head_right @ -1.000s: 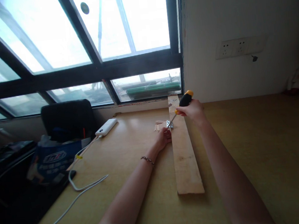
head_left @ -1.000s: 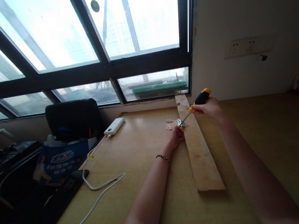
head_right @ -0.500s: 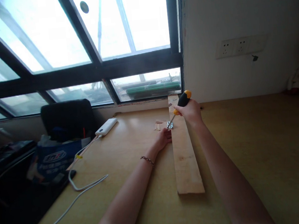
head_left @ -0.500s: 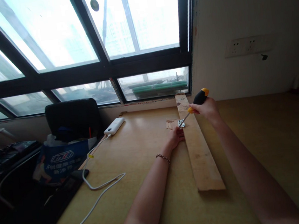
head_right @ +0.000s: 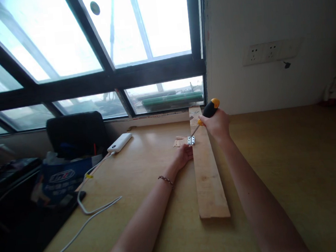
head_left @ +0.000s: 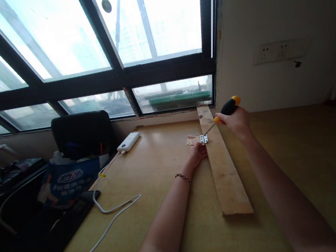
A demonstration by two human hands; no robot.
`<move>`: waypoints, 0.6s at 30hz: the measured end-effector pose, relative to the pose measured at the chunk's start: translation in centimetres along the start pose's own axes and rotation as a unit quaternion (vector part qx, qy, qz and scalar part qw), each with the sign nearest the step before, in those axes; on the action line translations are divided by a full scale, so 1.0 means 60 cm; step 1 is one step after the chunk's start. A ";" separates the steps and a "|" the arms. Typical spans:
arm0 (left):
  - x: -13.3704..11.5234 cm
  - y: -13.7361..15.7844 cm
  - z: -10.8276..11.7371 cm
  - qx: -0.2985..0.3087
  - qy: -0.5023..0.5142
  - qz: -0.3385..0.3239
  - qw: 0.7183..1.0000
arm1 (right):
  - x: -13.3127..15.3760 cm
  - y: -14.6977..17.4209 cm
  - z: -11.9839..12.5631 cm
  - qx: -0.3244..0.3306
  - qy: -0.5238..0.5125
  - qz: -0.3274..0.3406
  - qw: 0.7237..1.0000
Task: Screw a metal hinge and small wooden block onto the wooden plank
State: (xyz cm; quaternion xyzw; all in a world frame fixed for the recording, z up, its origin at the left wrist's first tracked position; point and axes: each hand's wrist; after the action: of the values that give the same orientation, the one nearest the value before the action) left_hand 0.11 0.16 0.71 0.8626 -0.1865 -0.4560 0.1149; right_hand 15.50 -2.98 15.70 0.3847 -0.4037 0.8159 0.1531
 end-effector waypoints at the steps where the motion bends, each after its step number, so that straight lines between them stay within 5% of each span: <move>1: 0.000 0.000 0.000 0.005 -0.001 0.001 1.000 | 0.001 0.001 0.001 -0.008 0.012 0.011 1.000; 18: -0.001 0.002 0.000 0.017 -0.015 0.003 1.000 | 0.024 0.018 0.009 -0.002 0.051 0.083 0.995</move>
State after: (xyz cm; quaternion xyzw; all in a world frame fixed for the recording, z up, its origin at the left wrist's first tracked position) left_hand 0.03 0.08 0.79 0.8566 -0.1990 -0.4657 0.0989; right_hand 14.22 -4.16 16.37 0.3077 -0.4276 0.8434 0.1057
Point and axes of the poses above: each hand's wrist, its own y-axis away from the middle knuckle, its own z-axis out of the back of the hand, x = y × z, and after that the axes turned 9 degrees about -x, right-handed
